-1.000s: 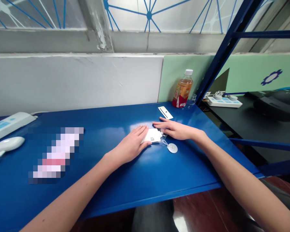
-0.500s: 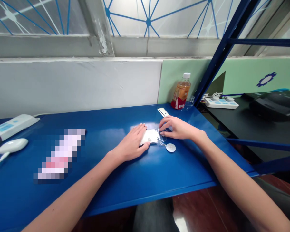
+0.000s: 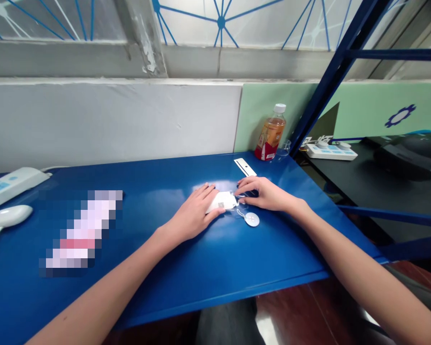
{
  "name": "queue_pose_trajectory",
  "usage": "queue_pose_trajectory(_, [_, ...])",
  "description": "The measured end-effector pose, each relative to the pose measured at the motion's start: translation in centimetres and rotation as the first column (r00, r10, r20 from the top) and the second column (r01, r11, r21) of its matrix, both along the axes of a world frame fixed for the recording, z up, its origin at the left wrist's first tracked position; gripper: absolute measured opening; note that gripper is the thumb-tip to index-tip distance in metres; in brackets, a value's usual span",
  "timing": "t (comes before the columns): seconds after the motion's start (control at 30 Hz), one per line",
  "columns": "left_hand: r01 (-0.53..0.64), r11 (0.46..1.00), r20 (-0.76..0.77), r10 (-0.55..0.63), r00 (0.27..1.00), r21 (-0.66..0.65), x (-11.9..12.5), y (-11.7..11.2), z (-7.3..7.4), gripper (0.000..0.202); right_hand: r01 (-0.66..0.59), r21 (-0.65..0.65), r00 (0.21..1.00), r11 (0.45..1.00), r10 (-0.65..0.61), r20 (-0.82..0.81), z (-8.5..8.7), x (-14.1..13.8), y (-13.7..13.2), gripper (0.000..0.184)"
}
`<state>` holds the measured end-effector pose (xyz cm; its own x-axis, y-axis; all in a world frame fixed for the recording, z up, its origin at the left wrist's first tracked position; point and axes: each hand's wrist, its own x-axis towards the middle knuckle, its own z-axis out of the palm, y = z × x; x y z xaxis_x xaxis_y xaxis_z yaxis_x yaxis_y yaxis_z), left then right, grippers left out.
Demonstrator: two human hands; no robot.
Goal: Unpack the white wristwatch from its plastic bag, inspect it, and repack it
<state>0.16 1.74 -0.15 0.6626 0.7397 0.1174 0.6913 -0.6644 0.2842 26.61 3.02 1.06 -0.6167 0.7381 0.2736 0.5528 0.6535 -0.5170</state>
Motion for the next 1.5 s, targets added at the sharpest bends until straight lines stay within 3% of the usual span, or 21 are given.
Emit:
queue_pose_trajectory(0.33, [0.006, 1.000, 0.030, -0.007, 1.000, 0.017, 0.1, -0.3, 0.1, 0.057, -0.060, -0.038, 0.997, 0.997, 0.058, -0.058, -0.5, -0.8, -0.7, 0.034])
queue_pose_trajectory(0.53, [0.015, 1.000, 0.020, -0.015, 1.000, 0.008, 0.1, -0.3, 0.2, 0.060, -0.008, 0.022, 0.998, 1.000, 0.009, -0.065, -0.5, -1.1, -0.5, 0.020])
queue_pose_trajectory(0.7, [-0.012, 1.000, -0.010, 0.012, 1.000, -0.008, 0.0, -0.2, 0.3, 0.062, -0.016, 0.030, 0.999, 0.999, 0.015, 0.029, 1.0, 1.0, -0.1, 0.017])
queue_pose_trajectory(0.9, [-0.039, 0.999, -0.031, 0.039, 0.999, -0.001, -0.2, -0.1, 0.2, 0.065, 0.065, -0.088, 0.994, 0.994, -0.057, 0.088, 1.8, 2.9, -0.1, 0.024])
queue_pose_trajectory(1.1, [-0.040, 0.999, -0.020, 0.040, 0.999, -0.002, -0.2, -0.1, -0.1, 0.066, 0.042, -0.032, 0.996, 0.999, -0.040, 0.078, 1.1, 1.2, -0.8, 0.042])
queue_pose_trajectory(1.3, [-0.045, 0.999, -0.048, 0.045, 0.998, 0.000, 0.0, -0.3, 0.3, 0.065, 0.004, -0.066, 0.997, 0.998, 0.001, 0.082, 0.7, 0.3, -0.7, 0.035])
queue_pose_trajectory(1.43, [-0.043, 0.999, -0.031, 0.043, 0.999, 0.005, -0.1, -0.2, 0.3, 0.063, 0.009, -0.101, 0.999, 0.995, -0.004, 0.050, 1.8, 1.3, -0.8, 0.027])
queue_pose_trajectory(1.5, [-0.048, 0.999, -0.025, 0.048, 0.999, -0.002, -0.1, -0.2, 0.2, 0.062, 0.074, -0.123, 0.997, 0.990, -0.070, 0.032, 2.4, 2.1, -0.8, 0.023])
